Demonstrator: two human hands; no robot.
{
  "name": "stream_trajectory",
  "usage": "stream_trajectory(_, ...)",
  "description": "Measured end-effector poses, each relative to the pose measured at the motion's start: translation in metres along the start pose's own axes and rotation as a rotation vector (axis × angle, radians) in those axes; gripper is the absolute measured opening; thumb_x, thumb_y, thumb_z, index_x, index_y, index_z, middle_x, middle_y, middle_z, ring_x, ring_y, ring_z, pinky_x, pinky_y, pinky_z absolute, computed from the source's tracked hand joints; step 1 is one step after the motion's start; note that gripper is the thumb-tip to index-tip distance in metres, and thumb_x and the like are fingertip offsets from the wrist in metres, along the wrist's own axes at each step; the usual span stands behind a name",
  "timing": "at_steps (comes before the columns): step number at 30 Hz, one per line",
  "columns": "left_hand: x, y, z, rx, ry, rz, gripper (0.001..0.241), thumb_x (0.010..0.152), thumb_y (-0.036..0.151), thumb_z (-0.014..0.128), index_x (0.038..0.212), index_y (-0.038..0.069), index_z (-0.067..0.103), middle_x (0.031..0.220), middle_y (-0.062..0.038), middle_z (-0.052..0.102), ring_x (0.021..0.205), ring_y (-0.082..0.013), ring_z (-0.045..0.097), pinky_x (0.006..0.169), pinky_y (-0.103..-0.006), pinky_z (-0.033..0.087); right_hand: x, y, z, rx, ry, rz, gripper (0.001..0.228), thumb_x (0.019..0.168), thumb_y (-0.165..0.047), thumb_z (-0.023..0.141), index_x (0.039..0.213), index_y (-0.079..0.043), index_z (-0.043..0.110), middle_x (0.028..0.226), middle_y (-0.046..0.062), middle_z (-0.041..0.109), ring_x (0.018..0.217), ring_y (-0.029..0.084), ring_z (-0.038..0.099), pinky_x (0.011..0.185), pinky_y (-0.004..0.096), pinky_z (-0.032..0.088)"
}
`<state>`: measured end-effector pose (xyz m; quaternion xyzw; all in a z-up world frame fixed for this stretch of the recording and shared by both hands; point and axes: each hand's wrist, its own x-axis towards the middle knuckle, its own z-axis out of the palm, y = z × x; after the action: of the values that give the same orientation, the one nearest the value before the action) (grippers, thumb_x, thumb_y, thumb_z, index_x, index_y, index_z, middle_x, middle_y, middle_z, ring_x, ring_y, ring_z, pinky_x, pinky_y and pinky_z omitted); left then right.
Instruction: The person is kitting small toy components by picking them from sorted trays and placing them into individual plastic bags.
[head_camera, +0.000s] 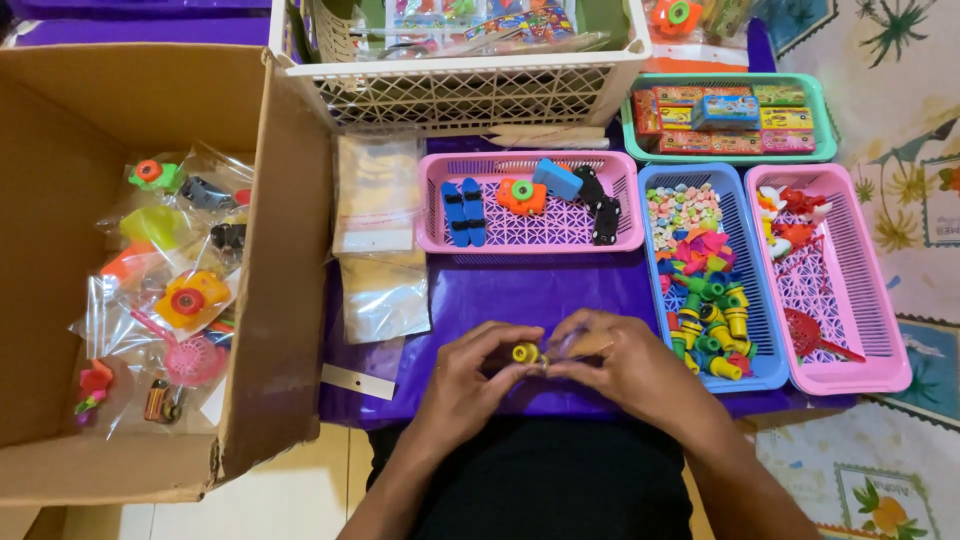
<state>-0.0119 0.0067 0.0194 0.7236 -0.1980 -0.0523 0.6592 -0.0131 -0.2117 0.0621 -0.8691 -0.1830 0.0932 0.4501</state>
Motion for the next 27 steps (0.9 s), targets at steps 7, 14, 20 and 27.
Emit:
stream_trajectory(7, -0.002, -0.005, 0.004, -0.042, -0.012, -0.122, 0.038, 0.080, 0.004, 0.083, 0.117, 0.007, 0.074, 0.111, -0.009, 0.075, 0.100, -0.0176, 0.075, 0.088, -0.0257, 0.065, -0.005, 0.010, 0.007, -0.061, -0.087, 0.027, 0.023, 0.090, -0.017, 0.073, 0.110, -0.011, 0.081, 0.111, 0.004, 0.074, 0.100, 0.020, 0.075, 0.088, 0.034, 0.056)
stream_trajectory(14, 0.000, -0.006, 0.007, -0.002, 0.072, -0.138, 0.032, 0.079, 0.012, 0.085, 0.110, 0.010, 0.078, 0.104, -0.007, 0.081, 0.089, -0.0127, 0.077, 0.077, -0.0223, 0.065, -0.005, 0.008, 0.013, 0.092, 0.019, 0.127, 0.025, 0.083, -0.017, 0.081, 0.108, -0.011, 0.082, 0.107, 0.004, 0.079, 0.096, 0.015, 0.078, 0.086, 0.027, 0.062)
stream_trajectory(20, 0.000, -0.001, 0.011, -0.019, 0.121, -0.265, 0.031, 0.075, 0.010, 0.087, 0.106, 0.011, 0.082, 0.099, -0.005, 0.084, 0.081, -0.0097, 0.077, 0.071, -0.0198, 0.065, -0.008, 0.018, 0.025, 0.154, 0.105, 0.057, 0.024, 0.081, -0.010, 0.084, 0.105, -0.010, 0.082, 0.104, 0.005, 0.077, 0.091, 0.014, 0.077, 0.081, 0.025, 0.063)
stream_trajectory(27, 0.001, 0.001, 0.012, 0.009, 0.111, -0.287, 0.031, 0.074, 0.016, 0.089, 0.104, 0.014, 0.083, 0.097, -0.003, 0.084, 0.075, -0.0093, 0.076, 0.062, -0.0203, 0.061, -0.007, 0.024, 0.029, 0.093, 0.056, 0.105, 0.021, 0.083, -0.024, 0.083, 0.100, -0.013, 0.081, 0.111, 0.000, 0.072, 0.107, 0.016, 0.070, 0.096, 0.032, 0.052)
